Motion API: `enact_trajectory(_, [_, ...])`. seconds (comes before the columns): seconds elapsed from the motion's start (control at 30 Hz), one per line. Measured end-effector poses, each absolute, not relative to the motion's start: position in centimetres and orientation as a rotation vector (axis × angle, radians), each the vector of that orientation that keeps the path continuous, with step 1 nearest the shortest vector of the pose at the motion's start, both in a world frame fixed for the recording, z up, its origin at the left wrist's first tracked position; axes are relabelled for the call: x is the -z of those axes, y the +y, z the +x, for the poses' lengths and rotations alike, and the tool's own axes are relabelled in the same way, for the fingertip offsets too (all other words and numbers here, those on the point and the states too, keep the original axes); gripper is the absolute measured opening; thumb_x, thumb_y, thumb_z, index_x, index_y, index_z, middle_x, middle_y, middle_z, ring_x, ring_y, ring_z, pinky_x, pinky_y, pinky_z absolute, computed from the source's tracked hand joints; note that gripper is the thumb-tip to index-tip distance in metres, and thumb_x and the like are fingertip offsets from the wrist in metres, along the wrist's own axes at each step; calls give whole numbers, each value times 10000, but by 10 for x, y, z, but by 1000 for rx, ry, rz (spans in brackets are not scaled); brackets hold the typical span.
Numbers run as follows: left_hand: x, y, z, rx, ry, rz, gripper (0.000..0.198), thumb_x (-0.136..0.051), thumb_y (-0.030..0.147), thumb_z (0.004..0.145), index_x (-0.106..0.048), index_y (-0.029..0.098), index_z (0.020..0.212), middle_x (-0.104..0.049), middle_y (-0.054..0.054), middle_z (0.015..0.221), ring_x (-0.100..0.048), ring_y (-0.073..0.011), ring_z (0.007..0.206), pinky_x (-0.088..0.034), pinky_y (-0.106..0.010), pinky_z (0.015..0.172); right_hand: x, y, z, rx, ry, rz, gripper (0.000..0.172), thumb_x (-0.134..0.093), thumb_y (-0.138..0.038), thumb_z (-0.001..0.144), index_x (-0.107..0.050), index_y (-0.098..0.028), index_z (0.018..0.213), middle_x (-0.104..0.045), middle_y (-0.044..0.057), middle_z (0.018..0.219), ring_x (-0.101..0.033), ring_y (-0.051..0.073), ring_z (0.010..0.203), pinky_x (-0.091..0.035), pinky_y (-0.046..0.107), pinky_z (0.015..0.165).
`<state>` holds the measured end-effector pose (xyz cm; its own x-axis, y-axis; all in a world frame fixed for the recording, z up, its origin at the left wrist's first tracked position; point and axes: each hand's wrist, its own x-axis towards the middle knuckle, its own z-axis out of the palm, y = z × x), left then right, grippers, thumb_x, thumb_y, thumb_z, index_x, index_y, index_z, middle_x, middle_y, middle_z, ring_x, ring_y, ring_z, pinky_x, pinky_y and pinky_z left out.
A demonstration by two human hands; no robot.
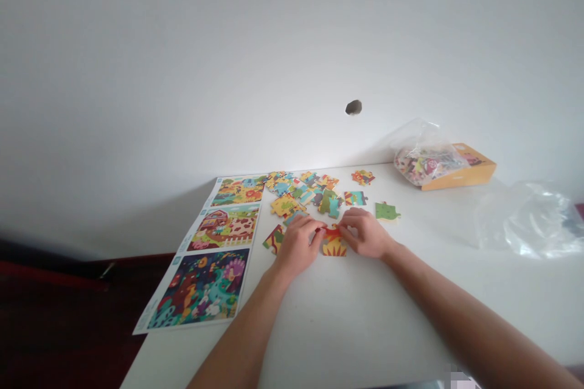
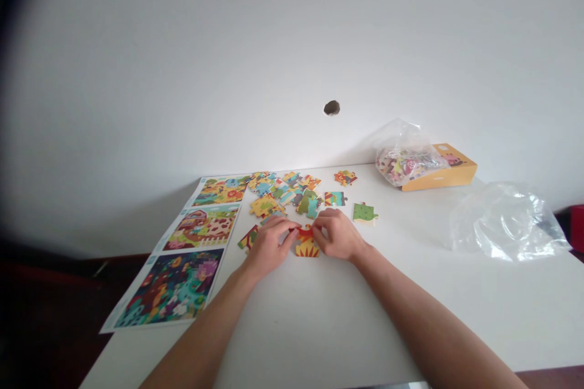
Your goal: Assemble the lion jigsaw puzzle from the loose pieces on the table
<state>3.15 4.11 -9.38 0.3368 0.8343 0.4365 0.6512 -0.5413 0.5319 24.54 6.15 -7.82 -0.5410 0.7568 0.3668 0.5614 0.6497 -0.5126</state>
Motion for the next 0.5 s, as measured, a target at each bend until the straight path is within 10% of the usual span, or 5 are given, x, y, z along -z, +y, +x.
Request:
enact_trajectory(0.23, [92,39,31,-999,1304,2353,232,-567,173,868,-671,210,1071,-644,-66,1054,-569,-206,1025,-462,-375,957,90,75,253,-44,-2111,-1616,360,-531,-293,875,-635,-222,1212,-542,112,1367,-478,321,1214,-384,482,954])
enact_trajectory(0.5, [86,34,34,-775,1186,2440,306,-665,241,804,-686,258,1109,-660,-34,1143,-556,-229,1065,-409,-435,1029,98,87,267,-108,-2095,-1704,252,-536,-268,863,-679,-246,1070,-633,54,1268,-544,276,1164,-325,482,1021])
